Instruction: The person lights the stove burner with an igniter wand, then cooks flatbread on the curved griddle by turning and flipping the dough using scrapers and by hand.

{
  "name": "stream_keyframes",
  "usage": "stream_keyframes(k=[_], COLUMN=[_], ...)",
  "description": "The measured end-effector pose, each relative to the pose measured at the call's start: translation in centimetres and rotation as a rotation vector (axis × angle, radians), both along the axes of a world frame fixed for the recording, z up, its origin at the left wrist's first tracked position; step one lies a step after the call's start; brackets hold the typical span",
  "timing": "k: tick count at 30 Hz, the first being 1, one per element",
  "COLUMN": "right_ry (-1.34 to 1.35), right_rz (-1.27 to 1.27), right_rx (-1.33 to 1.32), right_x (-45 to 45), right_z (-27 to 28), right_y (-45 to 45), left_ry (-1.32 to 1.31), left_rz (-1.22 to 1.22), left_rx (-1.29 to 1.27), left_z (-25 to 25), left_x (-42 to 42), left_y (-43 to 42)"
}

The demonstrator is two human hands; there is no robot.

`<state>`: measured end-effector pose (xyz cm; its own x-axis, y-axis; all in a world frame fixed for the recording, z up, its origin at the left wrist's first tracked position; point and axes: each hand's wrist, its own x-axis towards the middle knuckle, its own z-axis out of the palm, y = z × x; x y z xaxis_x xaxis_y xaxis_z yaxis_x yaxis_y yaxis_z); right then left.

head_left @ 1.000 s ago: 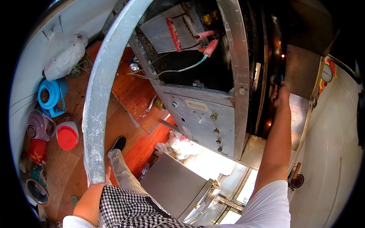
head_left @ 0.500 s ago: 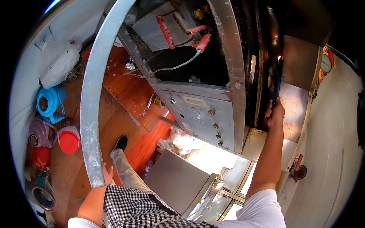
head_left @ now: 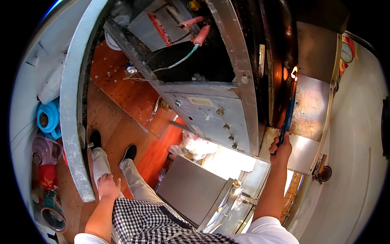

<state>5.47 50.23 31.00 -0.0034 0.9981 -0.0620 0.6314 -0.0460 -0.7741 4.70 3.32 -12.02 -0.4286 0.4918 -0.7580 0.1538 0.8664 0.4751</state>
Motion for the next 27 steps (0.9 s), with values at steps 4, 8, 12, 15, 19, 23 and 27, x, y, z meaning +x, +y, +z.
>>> stream_keyframes(k=[4, 8, 12, 15, 19, 23, 27], right_ry=[-0.003, -0.045, -0.066, -0.059, -0.061, -0.001, 0.055], right_rz=[-0.018, -0.003, 0.025, 0.066, 0.108, 0.137, 0.145], right_rx=[-0.010, -0.017, 0.002, 0.017, 0.052, 0.033, -0.004], right_x=[0.5, 0.2, -0.4, -1.1, -1.1, -0.6, 1.2], right_z=[-0.4, -0.3, -0.1, 0.1, 0.3, 0.8, 0.9], right_y=[-1.5, -2.5, -2.8, -3.2, -4.1, -4.9, -5.5], left_ry=[-0.009, -0.019, -0.053, -0.031, -0.019, 0.047, 0.052], left_rz=[-0.023, -0.042, -0.035, -0.037, -0.016, -0.024, -0.016], left_rx=[-0.020, -0.036, -0.050, -0.049, -0.039, -0.030, -0.033], left_z=[0.2, 0.7, 0.6, 0.8, 1.0, 0.2, 0.4], left_x=[0.0, -0.3, -0.4, -0.3, -0.4, 0.4, 0.4], left_y=[0.0, 0.1, 0.1, -0.1, -0.2, -0.5, -0.7])
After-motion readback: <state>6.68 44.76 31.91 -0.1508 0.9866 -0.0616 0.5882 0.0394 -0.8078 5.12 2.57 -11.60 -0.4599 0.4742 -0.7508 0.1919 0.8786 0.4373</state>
